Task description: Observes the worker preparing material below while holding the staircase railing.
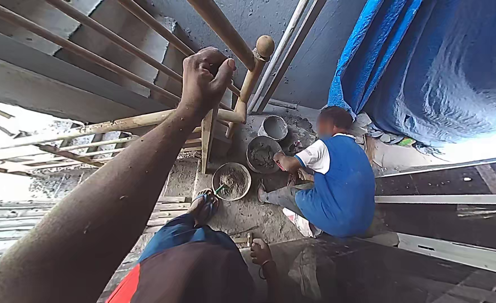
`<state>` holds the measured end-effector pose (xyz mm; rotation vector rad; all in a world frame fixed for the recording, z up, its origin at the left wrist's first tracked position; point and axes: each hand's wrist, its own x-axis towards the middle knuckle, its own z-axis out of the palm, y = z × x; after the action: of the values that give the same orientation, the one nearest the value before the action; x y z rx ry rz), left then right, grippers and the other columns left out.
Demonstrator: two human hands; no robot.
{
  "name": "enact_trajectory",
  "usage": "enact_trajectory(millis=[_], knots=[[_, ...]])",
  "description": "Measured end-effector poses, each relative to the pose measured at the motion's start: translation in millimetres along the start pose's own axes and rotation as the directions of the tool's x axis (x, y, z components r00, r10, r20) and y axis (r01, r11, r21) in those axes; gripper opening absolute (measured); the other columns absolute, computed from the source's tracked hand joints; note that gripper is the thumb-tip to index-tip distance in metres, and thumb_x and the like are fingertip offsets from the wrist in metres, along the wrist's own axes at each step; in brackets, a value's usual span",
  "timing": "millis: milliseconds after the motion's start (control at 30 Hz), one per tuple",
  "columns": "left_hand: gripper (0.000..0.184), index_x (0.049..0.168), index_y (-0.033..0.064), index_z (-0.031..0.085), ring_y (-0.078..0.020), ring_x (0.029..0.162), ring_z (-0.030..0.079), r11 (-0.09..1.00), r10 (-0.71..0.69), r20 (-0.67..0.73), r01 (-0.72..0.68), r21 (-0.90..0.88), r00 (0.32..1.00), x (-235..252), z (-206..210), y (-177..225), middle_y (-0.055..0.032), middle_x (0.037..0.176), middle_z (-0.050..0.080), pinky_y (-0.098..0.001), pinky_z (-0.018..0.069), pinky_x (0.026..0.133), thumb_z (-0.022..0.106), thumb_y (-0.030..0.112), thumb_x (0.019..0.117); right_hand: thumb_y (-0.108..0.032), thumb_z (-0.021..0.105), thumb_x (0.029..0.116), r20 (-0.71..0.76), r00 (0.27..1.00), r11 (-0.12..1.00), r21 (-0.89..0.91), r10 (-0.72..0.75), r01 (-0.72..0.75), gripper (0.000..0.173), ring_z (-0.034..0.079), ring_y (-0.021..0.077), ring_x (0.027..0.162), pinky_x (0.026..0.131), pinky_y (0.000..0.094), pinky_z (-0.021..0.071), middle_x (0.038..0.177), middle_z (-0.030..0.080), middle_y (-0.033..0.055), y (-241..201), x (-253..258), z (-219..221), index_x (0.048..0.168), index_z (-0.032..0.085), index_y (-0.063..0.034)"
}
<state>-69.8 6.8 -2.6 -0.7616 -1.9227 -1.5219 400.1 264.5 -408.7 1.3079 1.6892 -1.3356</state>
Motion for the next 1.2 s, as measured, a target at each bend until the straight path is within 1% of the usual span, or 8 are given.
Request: enact_trajectory(millis=[167,267,667,800,900,967,1100,1200], knots=[[0.028,0.089,0.0077,0.068,-0.0062,0.068,0.065,1.000,-0.016,0.004,0.016,0.009,1.000,0.3,0.2,0.4,-0.0007,0.080,0.069,-0.0276,0.0545,0.063,0.053,0.027,0.1032,-0.023,0.056,0.1060,0.008,1.000,1.000,-0.020,-0.001,0.001,0.042,0.070,0.0348,0.100,0.081,0.0523,0.0580,0.127,0.065,0.0216,0.0,-1.4,0.5,0.145,0.051,-0.0077],[0.029,0.089,0.0077,0.068,-0.0051,0.068,0.064,1.000,-0.008,0.006,0.008,0.017,1.000,0.7,0.4,1.2,-0.0001,0.080,0.069,-0.0264,0.0539,0.062,0.052,0.027,0.1032,-0.022,0.056,0.1056,0.007,1.000,1.000,-0.018,0.001,-0.001,0.041,0.070,0.0352,0.100,0.081,0.0526,0.0583,0.126,0.066,0.0216,2.1,0.0,1.9,0.144,0.052,-0.0077],[0.028,0.088,0.0086,0.067,-0.0069,0.068,0.065,1.000,-0.009,0.000,0.009,-0.009,1.000,-0.3,0.2,-2.0,-0.0004,0.080,0.069,-0.0284,0.0546,0.063,0.053,0.027,0.1029,-0.024,0.055,0.1065,0.008,1.000,0.999,-0.042,-0.002,0.002,0.041,0.070,0.0353,0.101,0.082,0.0525,0.0587,0.127,0.066,0.0210,3.4,2.0,0.6,0.145,0.052,-0.0085],[0.028,0.088,0.0082,0.067,-0.0072,0.069,0.065,1.000,-0.005,-0.001,0.005,-0.016,1.000,0.2,-1.5,-2.9,-0.0007,0.080,0.069,-0.0291,0.0549,0.063,0.053,0.027,0.1029,-0.025,0.055,0.1062,0.003,1.000,1.000,-0.023,-0.007,0.007,0.041,0.070,0.0350,0.101,0.081,0.0524,0.0586,0.126,0.066,0.0212,2.5,0.2,1.6,0.143,0.053,-0.0083],[0.029,0.088,0.0078,0.067,-0.0057,0.068,0.064,1.000,-0.002,-0.003,0.002,0.005,1.000,0.1,-2.3,-2.5,-0.0001,0.079,0.068,-0.0270,0.0540,0.063,0.053,0.028,0.1035,-0.024,0.056,0.1063,-0.004,1.000,1.000,0.008,0.003,-0.003,0.043,0.070,0.0354,0.102,0.082,0.0525,0.0578,0.127,0.066,0.0218,2.4,-0.4,3.4,0.145,0.051,-0.0075],[0.028,0.089,0.0074,0.067,-0.0055,0.067,0.064,1.000,0.003,-0.006,-0.003,-0.004,1.000,0.3,-2.3,-2.5,-0.0001,0.079,0.068,-0.0266,0.0539,0.062,0.053,0.027,0.1036,-0.025,0.056,0.1061,-0.015,1.000,1.000,0.024,0.003,-0.003,0.045,0.070,0.0351,0.100,0.081,0.0515,0.0578,0.126,0.065,0.0225,5.5,2.5,5.1,0.146,0.048,-0.0066],[0.027,0.089,0.0077,0.067,-0.0058,0.066,0.064,1.000,0.001,-0.011,-0.001,-0.009,1.000,0.2,-2.1,-2.4,-0.0001,0.079,0.068,-0.0267,0.0540,0.061,0.054,0.026,0.1030,-0.026,0.056,0.1062,-0.021,1.000,1.000,0.009,-0.001,0.001,0.044,0.070,0.0346,0.099,0.080,0.0512,0.0586,0.124,0.066,0.0217,10.3,8.3,5.6,0.146,0.049,-0.0075],[0.028,0.088,0.0084,0.067,-0.0058,0.066,0.063,1.000,0.001,-0.011,-0.001,0.000,1.000,0.1,-2.5,-3.2,0.0005,0.077,0.067,-0.0275,0.0530,0.061,0.053,0.027,0.1032,-0.026,0.056,0.1059,-0.020,1.000,1.000,0.004,0.005,-0.004,0.044,0.071,0.0344,0.100,0.081,0.0512,0.0588,0.124,0.067,0.0214,11.0,8.8,5.2,0.145,0.050,-0.0074]])
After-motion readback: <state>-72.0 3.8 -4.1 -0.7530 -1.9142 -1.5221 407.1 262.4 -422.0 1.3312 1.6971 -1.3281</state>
